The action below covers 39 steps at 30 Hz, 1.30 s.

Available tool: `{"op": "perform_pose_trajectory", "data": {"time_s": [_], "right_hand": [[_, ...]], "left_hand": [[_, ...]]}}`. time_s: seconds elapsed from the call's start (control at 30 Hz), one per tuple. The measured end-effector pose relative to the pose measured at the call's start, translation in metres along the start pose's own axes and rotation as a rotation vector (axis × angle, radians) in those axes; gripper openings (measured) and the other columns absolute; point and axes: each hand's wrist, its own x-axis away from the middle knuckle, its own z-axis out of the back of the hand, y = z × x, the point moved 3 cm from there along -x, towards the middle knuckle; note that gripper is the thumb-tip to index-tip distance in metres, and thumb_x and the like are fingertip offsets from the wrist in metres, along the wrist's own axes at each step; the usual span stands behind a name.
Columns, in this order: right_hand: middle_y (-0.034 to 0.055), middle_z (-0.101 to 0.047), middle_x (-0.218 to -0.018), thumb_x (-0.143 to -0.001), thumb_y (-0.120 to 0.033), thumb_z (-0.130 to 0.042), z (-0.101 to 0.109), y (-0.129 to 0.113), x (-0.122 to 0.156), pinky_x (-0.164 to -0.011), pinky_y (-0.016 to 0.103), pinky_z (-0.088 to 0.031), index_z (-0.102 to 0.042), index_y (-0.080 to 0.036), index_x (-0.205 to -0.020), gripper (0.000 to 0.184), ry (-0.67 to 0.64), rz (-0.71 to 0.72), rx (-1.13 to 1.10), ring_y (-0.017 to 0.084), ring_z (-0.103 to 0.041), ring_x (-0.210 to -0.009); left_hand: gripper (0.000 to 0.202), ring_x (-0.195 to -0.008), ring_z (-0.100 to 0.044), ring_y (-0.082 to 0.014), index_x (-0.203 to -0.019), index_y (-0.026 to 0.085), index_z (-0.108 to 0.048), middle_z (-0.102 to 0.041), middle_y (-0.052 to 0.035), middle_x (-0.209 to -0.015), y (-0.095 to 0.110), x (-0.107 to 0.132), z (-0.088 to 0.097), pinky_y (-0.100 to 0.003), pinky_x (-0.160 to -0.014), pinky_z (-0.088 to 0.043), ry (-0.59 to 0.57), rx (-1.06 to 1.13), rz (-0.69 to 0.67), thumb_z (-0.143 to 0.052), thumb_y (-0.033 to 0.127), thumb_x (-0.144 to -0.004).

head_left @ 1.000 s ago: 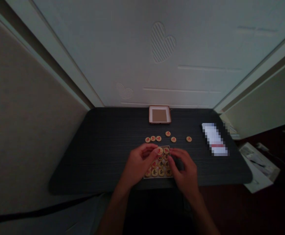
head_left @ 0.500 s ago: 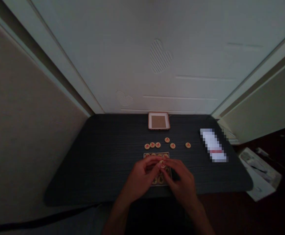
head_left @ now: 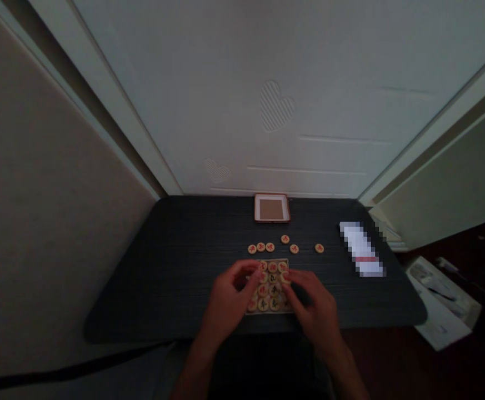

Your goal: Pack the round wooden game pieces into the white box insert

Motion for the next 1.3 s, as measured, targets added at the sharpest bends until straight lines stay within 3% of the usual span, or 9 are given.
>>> {"op": "perform_pose_trajectory", "data": {"time_s": [0.1,0.23,0.5,0.87,1.07,1.3], "right_hand": [[0.0033,-0.076,-0.107,-0.096,-0.026,-0.066,0.004,0.005,0.007,-0.091,0.036,-0.056,-0.070,-0.026,-0.111,0.016,0.012,-0.054,0.006,0.021,-0.070,-0.100],[0.0029,-0.076,-0.102,-0.096,-0.029,-0.066,0.003,0.008,0.013,-0.086,0.034,-0.057,-0.070,-0.026,-0.108,0.013,0.018,-0.091,0.013,0.020,-0.070,-0.094],[0.0028,-0.076,-0.098,-0.095,-0.029,-0.068,-0.012,0.016,0.012,-0.083,0.035,-0.057,-0.071,-0.026,-0.108,0.014,-0.049,-0.042,0.102,0.021,-0.069,-0.092],[0.0021,-0.077,-0.103,-0.095,-0.025,-0.069,-0.020,0.014,0.011,-0.091,0.044,-0.051,-0.071,-0.027,-0.108,0.013,-0.158,0.023,0.271,0.025,-0.063,-0.100],[0.0010,-0.077,-0.103,-0.093,-0.020,-0.070,-0.024,0.014,0.011,-0.091,0.044,-0.052,-0.072,-0.028,-0.106,0.015,-0.161,0.050,0.295,0.024,-0.065,-0.099],[0.0069,-0.073,-0.115,-0.095,-0.018,-0.064,-0.030,0.020,0.020,-0.090,0.041,-0.058,-0.072,-0.026,-0.109,0.018,-0.079,0.024,0.222,0.024,-0.068,-0.104]], "left_hand": [[0.019,-0.099,-0.069,-0.0228,-0.107,0.024,-0.071,-0.072,-0.0056,-0.110,-0.006,0.005,0.009,-0.040,-0.087,-0.056,0.146,-0.249,-0.125,-0.064,0.033,-0.091],[0.028,-0.102,-0.065,-0.0234,-0.118,0.026,-0.066,-0.064,-0.0078,-0.124,-0.022,0.018,0.011,-0.040,-0.085,-0.056,0.179,-0.386,-0.168,-0.064,0.033,-0.091],[0.042,-0.104,-0.064,-0.0208,-0.134,0.028,-0.052,-0.055,-0.0078,-0.136,-0.048,0.034,0.005,-0.041,-0.092,-0.055,0.085,-0.410,-0.130,-0.059,0.028,-0.093],[0.036,-0.099,-0.065,-0.0204,-0.131,0.027,-0.052,-0.056,-0.0089,-0.134,-0.048,0.029,0.003,-0.045,-0.095,-0.053,0.124,-0.365,-0.114,-0.056,0.032,-0.096],[0.034,-0.097,-0.067,-0.0200,-0.130,0.026,-0.054,-0.055,-0.0098,-0.135,-0.048,0.026,0.005,-0.046,-0.094,-0.054,0.111,-0.352,-0.094,-0.055,0.035,-0.098],[0.033,-0.095,-0.069,-0.0191,-0.130,0.027,-0.057,-0.055,-0.0090,-0.136,-0.053,0.027,0.005,-0.044,-0.092,-0.056,0.123,-0.352,-0.099,-0.055,0.034,-0.098]]}}
